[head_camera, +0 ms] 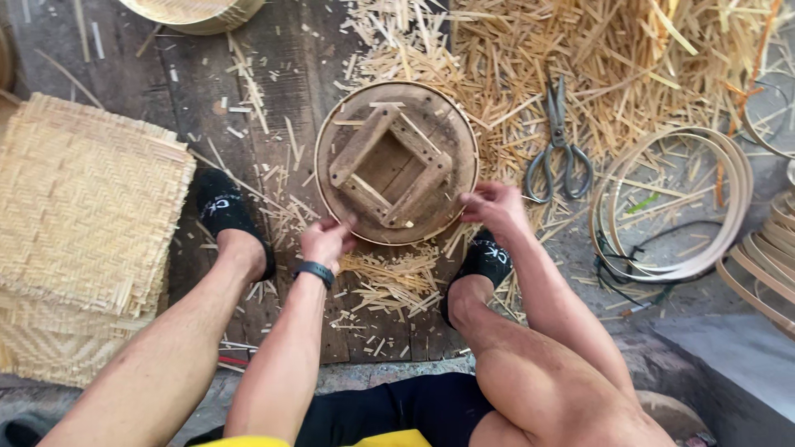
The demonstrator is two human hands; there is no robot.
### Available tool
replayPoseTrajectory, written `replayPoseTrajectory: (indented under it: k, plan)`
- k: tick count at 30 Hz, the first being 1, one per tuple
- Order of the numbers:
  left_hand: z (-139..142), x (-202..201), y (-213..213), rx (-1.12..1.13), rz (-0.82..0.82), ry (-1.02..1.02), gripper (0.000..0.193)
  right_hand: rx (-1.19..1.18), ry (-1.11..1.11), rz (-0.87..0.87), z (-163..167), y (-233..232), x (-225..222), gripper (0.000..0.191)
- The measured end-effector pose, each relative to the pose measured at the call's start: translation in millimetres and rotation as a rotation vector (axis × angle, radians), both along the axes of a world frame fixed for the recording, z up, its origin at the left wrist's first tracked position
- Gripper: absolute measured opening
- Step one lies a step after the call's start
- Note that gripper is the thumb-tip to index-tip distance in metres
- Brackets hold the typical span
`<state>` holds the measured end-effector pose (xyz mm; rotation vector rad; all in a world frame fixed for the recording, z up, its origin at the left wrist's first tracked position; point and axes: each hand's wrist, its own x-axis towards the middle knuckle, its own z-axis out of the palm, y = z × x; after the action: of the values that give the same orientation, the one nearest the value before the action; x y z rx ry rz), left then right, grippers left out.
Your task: The person assembles round bamboo baskets by placing a pre-woven square mat over a circular wooden mold, fitting a bamboo ring over the mat, and trimming the excess mat with shears. The person repeats this process for multiple baskets, stacking the finished ones nearby.
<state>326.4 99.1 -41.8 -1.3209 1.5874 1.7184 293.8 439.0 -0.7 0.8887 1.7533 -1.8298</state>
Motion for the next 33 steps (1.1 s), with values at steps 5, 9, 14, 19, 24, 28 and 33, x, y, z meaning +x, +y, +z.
replayPoseTrajectory:
  k: [5,9,14,19,24,28,33]
  plan:
    - [-4,33,37,0.187,0.185,0.037,0.019,-0.065,-0.073,-0.059,-12,-1,15,0.018]
    - [1,34,42,0.090,0.186,0.012,0.021,0.021,-0.138,-0.043,-11,-3,12,0.016]
    - [31,7,46,-0.063,0.165,-0.038,0.033,0.192,0.001,0.062,23,-10,2,0.033]
    - [95,-25,31,-0.072,0.077,0.049,0.040,0.530,0.397,0.221,78,-33,-23,0.054]
    - [174,-59,27,-0.638,-0.415,0.807,0.043,-0.435,0.449,0.033,124,-69,-66,0.070]
    - [206,-62,55,-0.710,-0.618,1.343,0.040,-0.713,0.231,-0.289,151,-70,-67,0.078]
    - [190,-57,86,-0.587,-0.664,1.315,0.057,-0.851,0.116,-0.481,134,-37,-47,0.083]
